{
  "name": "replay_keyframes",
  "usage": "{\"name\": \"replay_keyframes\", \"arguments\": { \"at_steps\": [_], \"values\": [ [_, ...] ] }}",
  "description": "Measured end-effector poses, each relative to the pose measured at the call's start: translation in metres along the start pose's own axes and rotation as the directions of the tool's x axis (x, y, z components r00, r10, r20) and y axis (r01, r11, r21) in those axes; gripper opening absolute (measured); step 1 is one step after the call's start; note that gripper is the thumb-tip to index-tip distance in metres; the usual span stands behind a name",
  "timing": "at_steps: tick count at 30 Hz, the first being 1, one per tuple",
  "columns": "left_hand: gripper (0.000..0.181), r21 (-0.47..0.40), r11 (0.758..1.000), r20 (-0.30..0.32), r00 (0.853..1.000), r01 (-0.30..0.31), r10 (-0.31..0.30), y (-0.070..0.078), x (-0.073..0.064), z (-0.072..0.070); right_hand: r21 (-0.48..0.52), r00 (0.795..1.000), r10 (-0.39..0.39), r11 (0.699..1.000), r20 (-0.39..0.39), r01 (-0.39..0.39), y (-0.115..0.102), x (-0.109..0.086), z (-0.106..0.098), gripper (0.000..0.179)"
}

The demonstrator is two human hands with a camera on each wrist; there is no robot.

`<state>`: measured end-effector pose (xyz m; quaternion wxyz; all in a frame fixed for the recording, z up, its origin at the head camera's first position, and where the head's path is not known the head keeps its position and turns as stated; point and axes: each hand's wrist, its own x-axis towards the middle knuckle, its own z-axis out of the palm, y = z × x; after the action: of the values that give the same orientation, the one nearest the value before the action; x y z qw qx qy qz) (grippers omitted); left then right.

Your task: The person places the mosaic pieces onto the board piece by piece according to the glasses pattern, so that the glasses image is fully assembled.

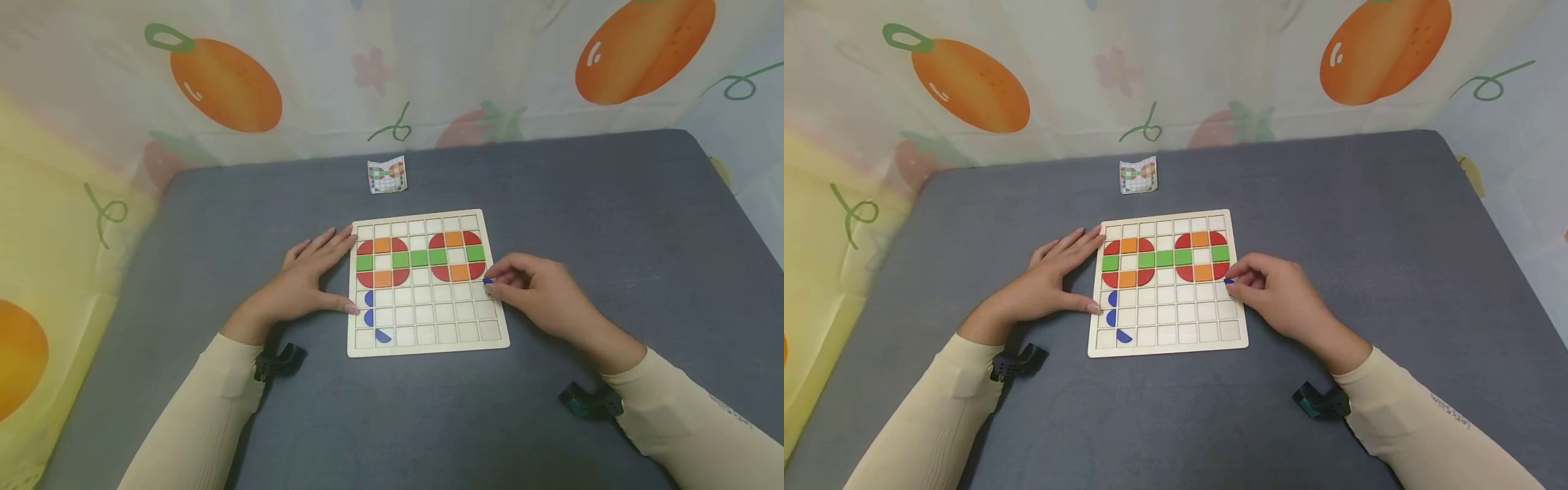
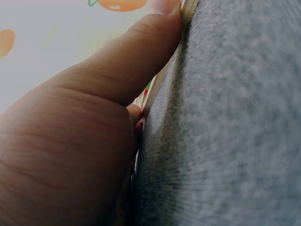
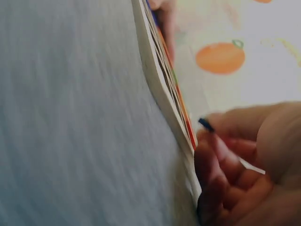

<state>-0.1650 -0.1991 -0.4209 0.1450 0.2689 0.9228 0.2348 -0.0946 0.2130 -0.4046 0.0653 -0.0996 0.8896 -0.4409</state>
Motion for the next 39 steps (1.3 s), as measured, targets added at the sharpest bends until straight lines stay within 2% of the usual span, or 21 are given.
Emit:
{"name": "replay_keyframes", "arguments": {
  "at_steps": [7,13,19,24,39],
  "values": [
    [0.126,-0.007,1.0,-0.002,1.0,0.001,-0.001,0.0,-0.001,0.0,-0.031,0.999,0.025,0.999,-0.025,-0.026,-0.003,0.0,0.012,0.015],
    [0.126,-0.011,1.0,-0.004,1.0,-0.001,0.001,-0.001,-0.001,0.0,-0.028,1.0,0.018,0.999,0.002,-0.018,-0.001,0.002,0.009,0.018],
    [0.126,-0.011,1.0,-0.005,1.0,-0.005,0.005,-0.002,-0.001,0.001,-0.079,0.999,-0.023,0.997,0.044,0.026,0.003,0.002,-0.002,0.012],
    [0.126,-0.01,1.0,-0.003,1.0,-0.007,0.007,-0.002,0.0,0.001,-0.127,0.996,-0.071,0.989,0.056,0.077,0.005,0.001,-0.001,0.008],
    [0.127,-0.007,1.0,0.0,1.0,0.009,-0.009,-0.001,0.001,0.001,-0.132,0.993,-0.11,0.984,0.053,0.116,0.005,0.0,0.004,0.006]
  ]
}}
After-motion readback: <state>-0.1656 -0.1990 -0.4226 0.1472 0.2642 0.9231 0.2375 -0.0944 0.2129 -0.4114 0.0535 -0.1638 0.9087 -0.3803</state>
